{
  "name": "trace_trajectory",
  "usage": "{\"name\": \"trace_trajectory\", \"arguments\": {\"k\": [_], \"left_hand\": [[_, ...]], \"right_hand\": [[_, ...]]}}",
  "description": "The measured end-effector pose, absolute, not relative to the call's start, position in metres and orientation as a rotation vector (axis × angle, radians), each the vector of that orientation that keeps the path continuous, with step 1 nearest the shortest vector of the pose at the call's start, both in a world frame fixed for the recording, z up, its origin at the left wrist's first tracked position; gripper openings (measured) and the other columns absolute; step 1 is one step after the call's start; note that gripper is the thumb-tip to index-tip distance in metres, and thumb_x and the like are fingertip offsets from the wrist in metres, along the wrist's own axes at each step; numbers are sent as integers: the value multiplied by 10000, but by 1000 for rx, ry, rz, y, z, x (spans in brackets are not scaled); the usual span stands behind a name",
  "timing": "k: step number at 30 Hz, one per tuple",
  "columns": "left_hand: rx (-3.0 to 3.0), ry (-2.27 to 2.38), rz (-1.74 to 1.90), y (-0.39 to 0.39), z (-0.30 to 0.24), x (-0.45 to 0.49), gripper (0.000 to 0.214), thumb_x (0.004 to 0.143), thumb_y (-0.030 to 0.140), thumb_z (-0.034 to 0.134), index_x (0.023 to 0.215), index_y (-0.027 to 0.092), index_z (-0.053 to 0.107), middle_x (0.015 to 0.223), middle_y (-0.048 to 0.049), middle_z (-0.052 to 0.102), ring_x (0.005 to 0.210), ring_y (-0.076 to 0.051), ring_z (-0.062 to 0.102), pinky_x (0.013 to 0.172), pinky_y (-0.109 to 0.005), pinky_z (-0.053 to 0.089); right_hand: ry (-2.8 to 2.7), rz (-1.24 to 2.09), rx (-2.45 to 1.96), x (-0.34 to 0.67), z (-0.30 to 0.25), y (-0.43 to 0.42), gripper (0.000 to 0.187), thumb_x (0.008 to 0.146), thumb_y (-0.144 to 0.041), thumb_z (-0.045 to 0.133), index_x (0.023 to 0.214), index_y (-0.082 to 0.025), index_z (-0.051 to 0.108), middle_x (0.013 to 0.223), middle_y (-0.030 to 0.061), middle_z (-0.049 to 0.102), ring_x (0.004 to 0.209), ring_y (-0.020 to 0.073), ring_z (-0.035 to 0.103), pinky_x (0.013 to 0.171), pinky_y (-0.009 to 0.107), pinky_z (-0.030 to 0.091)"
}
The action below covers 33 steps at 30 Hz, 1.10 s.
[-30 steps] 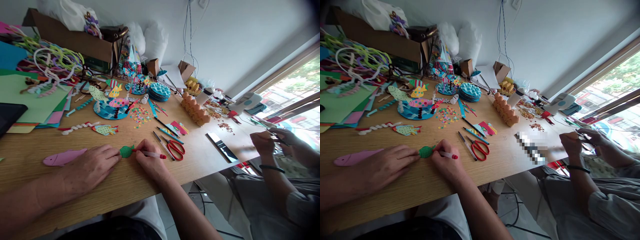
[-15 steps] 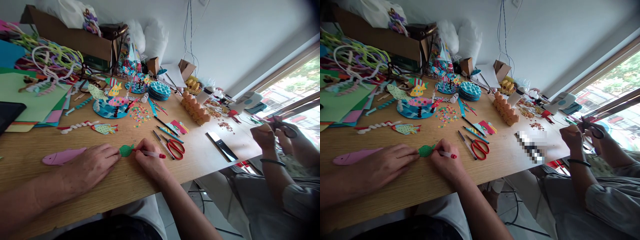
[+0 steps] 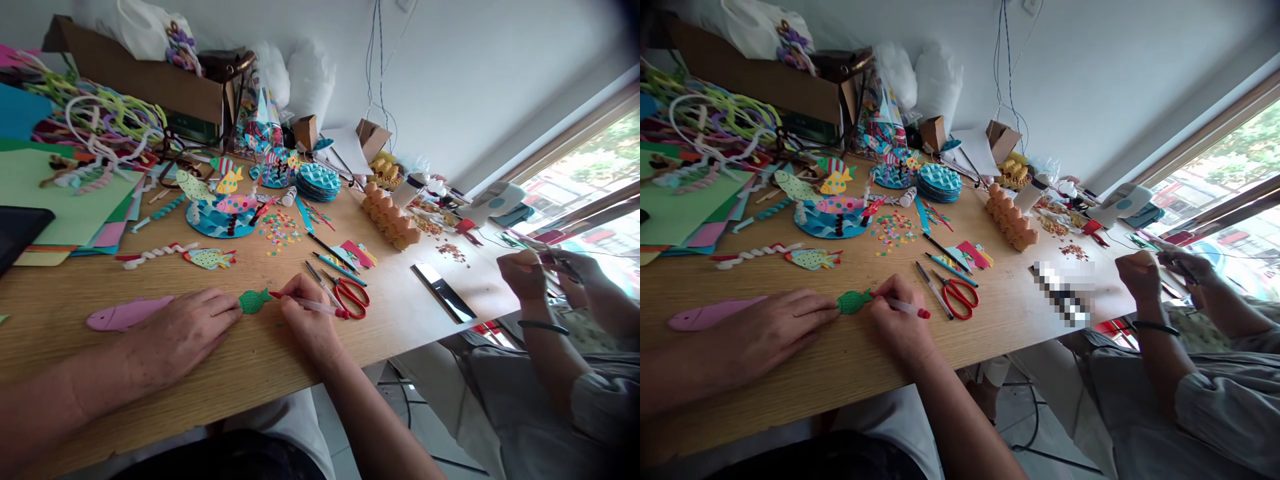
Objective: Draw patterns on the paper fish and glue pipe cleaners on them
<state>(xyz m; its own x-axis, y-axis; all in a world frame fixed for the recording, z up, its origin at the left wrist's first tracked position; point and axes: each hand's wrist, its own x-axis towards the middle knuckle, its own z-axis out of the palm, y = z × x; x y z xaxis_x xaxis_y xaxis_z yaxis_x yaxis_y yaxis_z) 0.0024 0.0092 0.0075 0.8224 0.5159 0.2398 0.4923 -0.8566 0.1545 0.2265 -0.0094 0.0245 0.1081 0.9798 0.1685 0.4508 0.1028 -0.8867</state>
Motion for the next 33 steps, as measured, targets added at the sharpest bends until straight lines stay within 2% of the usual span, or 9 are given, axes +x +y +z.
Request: {"name": "trace_trajectory", "arguments": {"k": [7,11,13,17,22,25,29,33], "left_hand": [[2934,779,456,12,10,1,346,958,94,404,1090,195,708,1089,-77,726,973,-246,671,834,-350,545],[2924,740,549,15,9,-1,352,953,81,409,1097,205,705,1115,-69,719,995,-224,673,891,-322,539],[2926,729,621,18,8,-2,357,961,78,401,1121,203,696,1141,-70,713,1022,-216,669,919,-308,533],[2900,795,631,24,8,-4,307,1007,116,394,1120,177,673,1098,-82,705,1009,-226,663,916,-323,537],[2860,859,488,29,11,-3,236,1012,139,438,1067,180,663,1050,-74,701,980,-232,660,892,-344,539],[2862,896,412,31,14,-3,215,977,112,472,1038,191,662,1069,-76,700,998,-238,659,899,-350,536],[2850,974,273,35,20,-4,190,919,93,525,997,185,671,1085,-92,696,1038,-266,655,949,-389,522],[2809,1038,139,37,31,-4,171,899,108,553,987,182,679,1035,-84,690,972,-259,676,867,-363,545]], "right_hand": [[-1397,647,-1345,227,17,-9,73,770,-288,544,767,-231,590,603,-49,567,528,127,499,515,243,377],[-1435,733,-1239,231,11,-8,200,910,-348,537,951,-211,677,670,-19,643,607,138,597,588,241,454],[-1502,753,-1227,235,12,-10,226,945,-359,527,969,-209,693,713,0,681,650,146,638,620,241,478],[-1774,584,-1298,248,19,-15,146,885,-230,584,982,-211,691,768,8,705,721,164,670,701,257,499],[-2074,622,-1251,263,33,-7,345,821,-87,615,1147,-201,622,1018,64,736,904,189,691,784,285,507],[-2179,684,-1243,262,36,6,366,823,-71,646,1159,-209,605,1091,74,733,941,195,691,807,298,506],[-2290,689,-1204,254,34,22,385,809,-29,632,1152,-201,596,1087,75,725,949,199,688,839,307,498],[-2320,677,-1180,249,31,29,353,807,-7,587,1109,-190,592,962,36,706,841,170,652,788,280,481]]}}
